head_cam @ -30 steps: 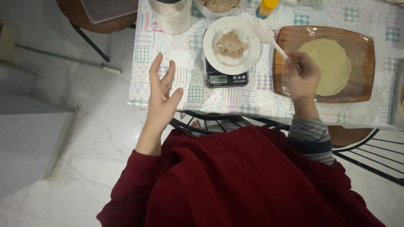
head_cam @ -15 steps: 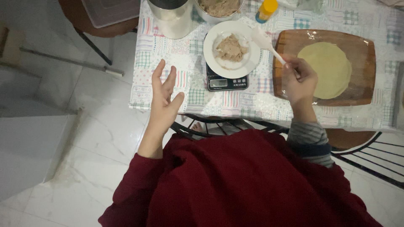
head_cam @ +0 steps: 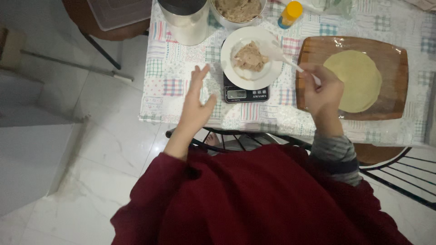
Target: The person weighs a portion of filling on a digital scale, then spreads it onto a round flatbread using a spatula. They roll the flatbread into a cylinder and place it on a tray with other finished rolls.
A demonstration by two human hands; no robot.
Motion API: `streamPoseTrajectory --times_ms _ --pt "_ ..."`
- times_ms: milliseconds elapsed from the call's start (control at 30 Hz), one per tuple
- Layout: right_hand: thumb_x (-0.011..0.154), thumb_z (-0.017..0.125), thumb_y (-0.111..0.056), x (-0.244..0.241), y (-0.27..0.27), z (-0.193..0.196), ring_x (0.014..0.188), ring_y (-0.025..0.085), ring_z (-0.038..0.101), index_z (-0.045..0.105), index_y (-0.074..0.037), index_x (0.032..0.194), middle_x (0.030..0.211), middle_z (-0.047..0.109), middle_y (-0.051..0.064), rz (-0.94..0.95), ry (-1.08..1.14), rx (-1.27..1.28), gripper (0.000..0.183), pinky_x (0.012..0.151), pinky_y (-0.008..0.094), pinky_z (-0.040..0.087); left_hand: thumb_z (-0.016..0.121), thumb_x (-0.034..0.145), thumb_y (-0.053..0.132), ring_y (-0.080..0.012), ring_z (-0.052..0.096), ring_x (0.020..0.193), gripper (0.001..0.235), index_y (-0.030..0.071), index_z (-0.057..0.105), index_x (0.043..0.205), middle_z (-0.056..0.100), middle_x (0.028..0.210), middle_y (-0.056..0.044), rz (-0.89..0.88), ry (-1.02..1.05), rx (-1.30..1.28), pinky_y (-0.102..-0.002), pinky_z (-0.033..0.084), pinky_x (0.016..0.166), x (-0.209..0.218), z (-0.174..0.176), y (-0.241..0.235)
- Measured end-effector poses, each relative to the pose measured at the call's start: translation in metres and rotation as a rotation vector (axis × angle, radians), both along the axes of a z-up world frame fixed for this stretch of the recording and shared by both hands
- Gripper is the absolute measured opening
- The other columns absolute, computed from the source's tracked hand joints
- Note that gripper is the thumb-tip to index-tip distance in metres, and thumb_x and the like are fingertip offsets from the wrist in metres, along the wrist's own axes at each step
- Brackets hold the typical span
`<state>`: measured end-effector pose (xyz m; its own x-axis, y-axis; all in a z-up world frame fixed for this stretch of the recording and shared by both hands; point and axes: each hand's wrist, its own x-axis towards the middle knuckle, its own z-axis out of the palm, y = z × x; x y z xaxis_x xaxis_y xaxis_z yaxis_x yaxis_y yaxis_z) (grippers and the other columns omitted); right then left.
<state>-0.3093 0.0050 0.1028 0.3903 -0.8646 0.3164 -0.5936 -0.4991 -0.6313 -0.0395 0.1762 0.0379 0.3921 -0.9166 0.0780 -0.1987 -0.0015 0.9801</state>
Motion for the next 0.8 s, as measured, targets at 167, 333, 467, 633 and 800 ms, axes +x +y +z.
streamPoseTrajectory --times_ms 167,333,467,633,800 --pt "0.102 0.070 -0.004 0.029 0.025 0.002 0.074 0.026 0.066 0.075 -0.009 0.118 0.097 0.069 0.011 0.120 0.128 -0.281 0.017 0.063 0.036 0.050 0.072 0.090 0.009 -0.0532 -0.006 0.157 0.074 0.009 0.040 0.157 -0.001 0.169 -0.033 0.030 -0.342 0.007 -0.058 0.015 0.127 -0.012 -0.035 -0.048" --pt "0.098 0.071 -0.007 0.056 0.045 -0.011 0.073 0.032 0.065 0.074 -0.012 0.119 0.092 0.065 0.010 0.094 0.270 -0.421 0.022 0.064 0.042 0.051 0.076 0.087 0.013 -0.0570 -0.010 0.154 0.073 0.006 0.047 0.153 -0.007 0.166 -0.034 0.056 -0.503 0.011 -0.069 0.014 0.121 -0.019 -0.055 -0.074" --pt "0.096 0.069 -0.006 0.063 0.054 -0.022 0.069 0.030 0.064 0.074 -0.011 0.120 0.090 0.063 0.009 0.094 0.339 -0.452 0.025 0.061 0.041 0.050 0.075 0.085 0.012 -0.0562 -0.010 0.155 0.071 0.005 0.050 0.151 -0.006 0.168 -0.032 0.053 -0.504 0.036 -0.074 0.014 0.119 -0.023 -0.061 -0.076" --pt "0.091 0.069 -0.005 0.068 0.060 -0.033 0.063 0.030 0.064 0.075 -0.009 0.120 0.088 0.065 0.009 0.095 0.407 -0.423 0.030 0.057 0.040 0.050 0.076 0.086 0.015 -0.0553 -0.009 0.155 0.069 0.003 0.050 0.149 -0.005 0.168 -0.032 0.053 -0.507 0.047 -0.074 0.015 0.119 -0.024 -0.064 -0.073" --pt "0.099 0.069 -0.009 0.069 0.058 -0.033 0.071 0.034 0.067 0.074 -0.011 0.116 0.089 0.070 0.013 0.049 0.230 -0.215 0.019 0.061 0.043 0.051 0.077 0.089 0.018 -0.0545 -0.009 0.155 0.065 0.003 0.053 0.147 -0.005 0.168 -0.031 0.062 -0.465 0.019 -0.073 0.015 0.119 -0.021 -0.064 -0.067"
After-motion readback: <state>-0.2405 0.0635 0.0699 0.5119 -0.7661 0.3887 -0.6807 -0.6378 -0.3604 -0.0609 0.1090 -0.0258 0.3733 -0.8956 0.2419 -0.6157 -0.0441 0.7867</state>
